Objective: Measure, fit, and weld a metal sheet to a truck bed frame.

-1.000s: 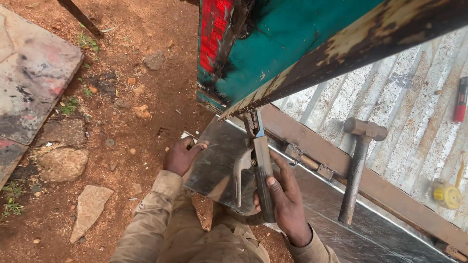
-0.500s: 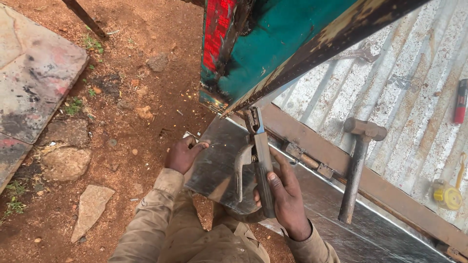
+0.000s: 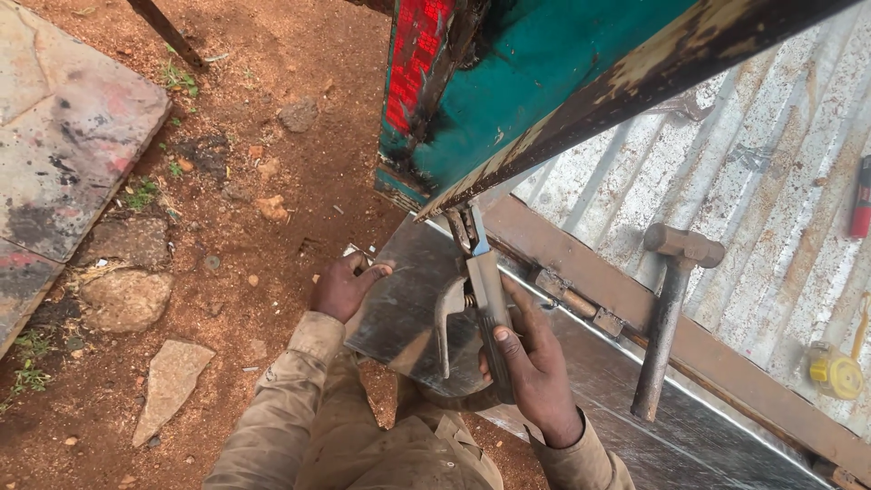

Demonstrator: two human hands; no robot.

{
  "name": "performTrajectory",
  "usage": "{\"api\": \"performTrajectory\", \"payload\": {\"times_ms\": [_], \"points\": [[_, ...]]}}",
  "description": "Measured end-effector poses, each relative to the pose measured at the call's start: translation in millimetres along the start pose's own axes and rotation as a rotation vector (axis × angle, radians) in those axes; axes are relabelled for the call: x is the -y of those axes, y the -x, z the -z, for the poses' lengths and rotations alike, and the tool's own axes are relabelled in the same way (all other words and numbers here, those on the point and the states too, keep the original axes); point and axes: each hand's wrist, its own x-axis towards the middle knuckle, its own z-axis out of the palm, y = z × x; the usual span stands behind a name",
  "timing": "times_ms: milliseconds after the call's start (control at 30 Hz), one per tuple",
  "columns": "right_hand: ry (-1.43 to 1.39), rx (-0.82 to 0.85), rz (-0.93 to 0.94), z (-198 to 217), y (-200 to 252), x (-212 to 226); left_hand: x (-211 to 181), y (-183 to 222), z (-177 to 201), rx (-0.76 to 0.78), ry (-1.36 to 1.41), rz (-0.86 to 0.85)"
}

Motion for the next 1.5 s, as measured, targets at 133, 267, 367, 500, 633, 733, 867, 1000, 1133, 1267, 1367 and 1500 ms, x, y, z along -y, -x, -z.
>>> {"api": "performTrajectory", "payload": {"times_ms": [133,267,367,500,633,733,867,1000,1133,1267,1367,1500], "points": [[-0.144,0.018,-0.005,6.0,-2.8,-5.5,2.4,-2.5,-1.0,-0.001,-0.053,0.026],[-0.168,-0.009,-0.017,-6.5,0.9,-6.4,7.0,-2.4,-2.9,-0.025,-0.076,0.020],[0.283,0.036,0.261,-21.5,7.6,10.2,3.0,-2.2,-3.7,-0.002,-0.061,0.043],[0.297,0.064,0.295,-8.8,9.7,4.3,6.1,-4.3,-5.3,0.040,-0.043,0.104],[-0.151,0.029,0.050,3.8,12.4,-5.0,8.7,-2.1,-3.2,0.023,-0.044,0.088],[-0.239,0.020,0.016,2.0,10.2,-6.2,8.0,-2.0,-4.0,0.032,-0.028,0.065],[-0.220,-0.012,-0.034,-4.4,2.0,0.1,2.9,0.9,-2.1,0.048,0.123,0.017],[-0.223,-0.016,-0.056,-0.9,2.8,-4.3,0.9,0.5,-1.7,0.044,0.053,0.073],[-0.255,0.006,-0.031,-3.4,3.2,-4.6,9.8,-4.2,-6.0,0.044,-0.035,0.098],[-0.235,0.010,-0.038,-6.2,2.8,1.3,7.1,-4.5,-7.9,0.033,0.315,-0.091],[-0.279,0.010,-0.034,-8.2,4.5,-3.1,-10.3,0.3,-1.5,-0.047,-0.153,0.066],[-0.275,0.009,-0.011,-16.2,5.9,6.6,-28.6,-19.1,36.7,0.028,-0.137,0.091]]}}
